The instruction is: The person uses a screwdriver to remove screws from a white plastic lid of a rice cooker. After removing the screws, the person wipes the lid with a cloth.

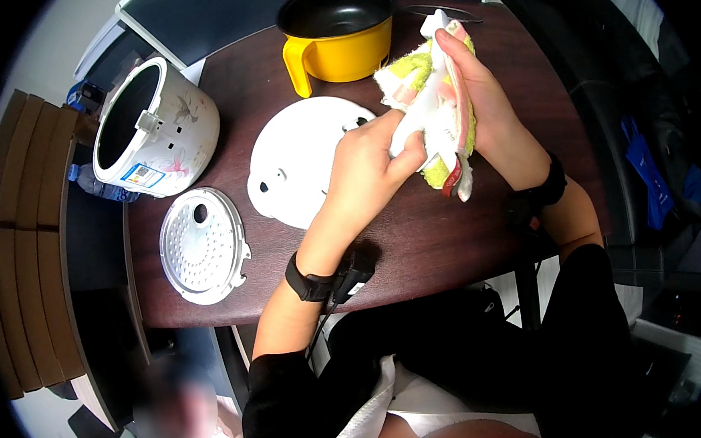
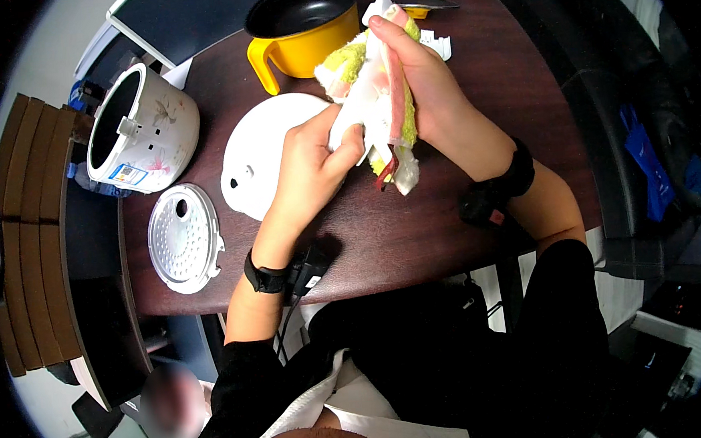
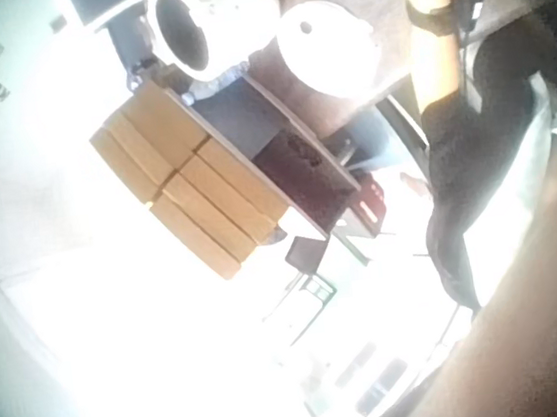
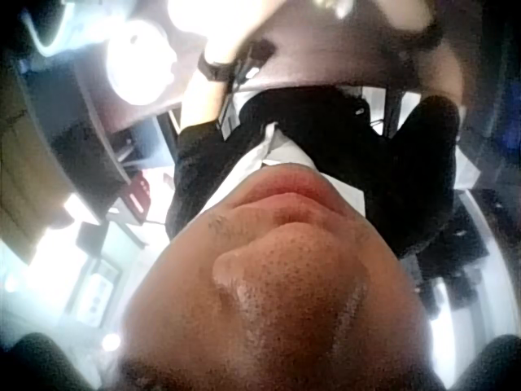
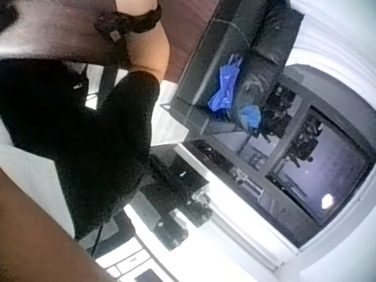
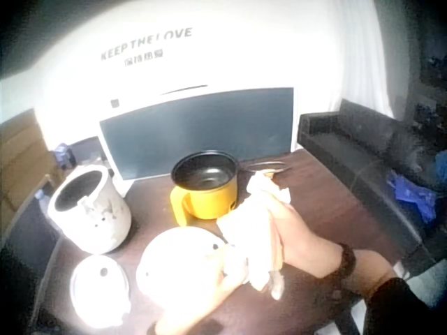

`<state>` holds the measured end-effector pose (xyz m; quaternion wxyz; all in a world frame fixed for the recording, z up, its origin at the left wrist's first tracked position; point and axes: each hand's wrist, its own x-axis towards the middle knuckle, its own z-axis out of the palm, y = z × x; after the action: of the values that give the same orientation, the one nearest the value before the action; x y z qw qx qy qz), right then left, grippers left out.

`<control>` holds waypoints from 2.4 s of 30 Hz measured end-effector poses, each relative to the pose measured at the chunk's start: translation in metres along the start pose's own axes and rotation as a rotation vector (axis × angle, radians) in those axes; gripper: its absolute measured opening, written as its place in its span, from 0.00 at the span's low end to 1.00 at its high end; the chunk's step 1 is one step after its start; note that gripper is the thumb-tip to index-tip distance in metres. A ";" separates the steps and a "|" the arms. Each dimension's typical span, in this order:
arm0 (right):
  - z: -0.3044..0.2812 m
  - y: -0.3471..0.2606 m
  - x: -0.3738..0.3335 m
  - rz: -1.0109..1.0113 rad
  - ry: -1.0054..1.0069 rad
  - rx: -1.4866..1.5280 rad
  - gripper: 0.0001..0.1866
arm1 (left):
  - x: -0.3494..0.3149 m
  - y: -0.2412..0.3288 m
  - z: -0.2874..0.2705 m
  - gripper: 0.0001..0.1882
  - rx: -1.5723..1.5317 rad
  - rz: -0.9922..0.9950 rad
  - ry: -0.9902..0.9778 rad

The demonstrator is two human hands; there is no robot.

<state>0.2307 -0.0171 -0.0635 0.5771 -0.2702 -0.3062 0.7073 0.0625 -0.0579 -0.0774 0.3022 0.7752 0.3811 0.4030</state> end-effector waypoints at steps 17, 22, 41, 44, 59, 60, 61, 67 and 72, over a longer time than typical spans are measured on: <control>0.016 0.021 -0.021 -0.091 -0.050 -0.100 0.19 | -0.003 -0.001 0.001 0.14 -0.129 0.000 -0.014; 0.020 0.015 -0.025 -0.073 0.040 -0.126 0.21 | -0.004 0.002 0.005 0.14 -0.091 0.012 0.020; 0.001 -0.038 -0.005 -0.530 0.034 -0.247 0.22 | -0.002 0.003 -0.004 0.19 0.100 -0.047 0.064; -0.004 -0.037 -0.007 -0.548 -0.004 -0.280 0.22 | -0.003 0.005 -0.001 0.18 0.108 -0.074 0.019; 0.012 0.003 -0.018 -0.943 0.007 -1.192 0.09 | -0.003 0.012 -0.010 0.14 -0.052 -0.072 0.109; 0.014 0.002 -0.018 -0.894 0.017 -1.171 0.10 | -0.004 0.012 -0.010 0.14 -0.036 -0.069 0.094; 0.004 -0.001 -0.011 -0.888 -0.001 -1.123 0.11 | -0.005 0.013 -0.009 0.14 -0.023 -0.060 0.076; -0.004 -0.008 -0.001 -1.036 -0.052 -1.229 0.13 | -0.005 0.010 -0.005 0.13 0.026 -0.024 0.067; 0.003 0.004 -0.014 -1.101 -0.200 -1.306 0.14 | -0.001 0.007 -0.013 0.13 0.031 -0.041 0.094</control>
<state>0.2283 -0.0319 -0.0641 0.5372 -0.2974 -0.7887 0.0294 0.0527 -0.0604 -0.0662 0.2801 0.7522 0.4170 0.4265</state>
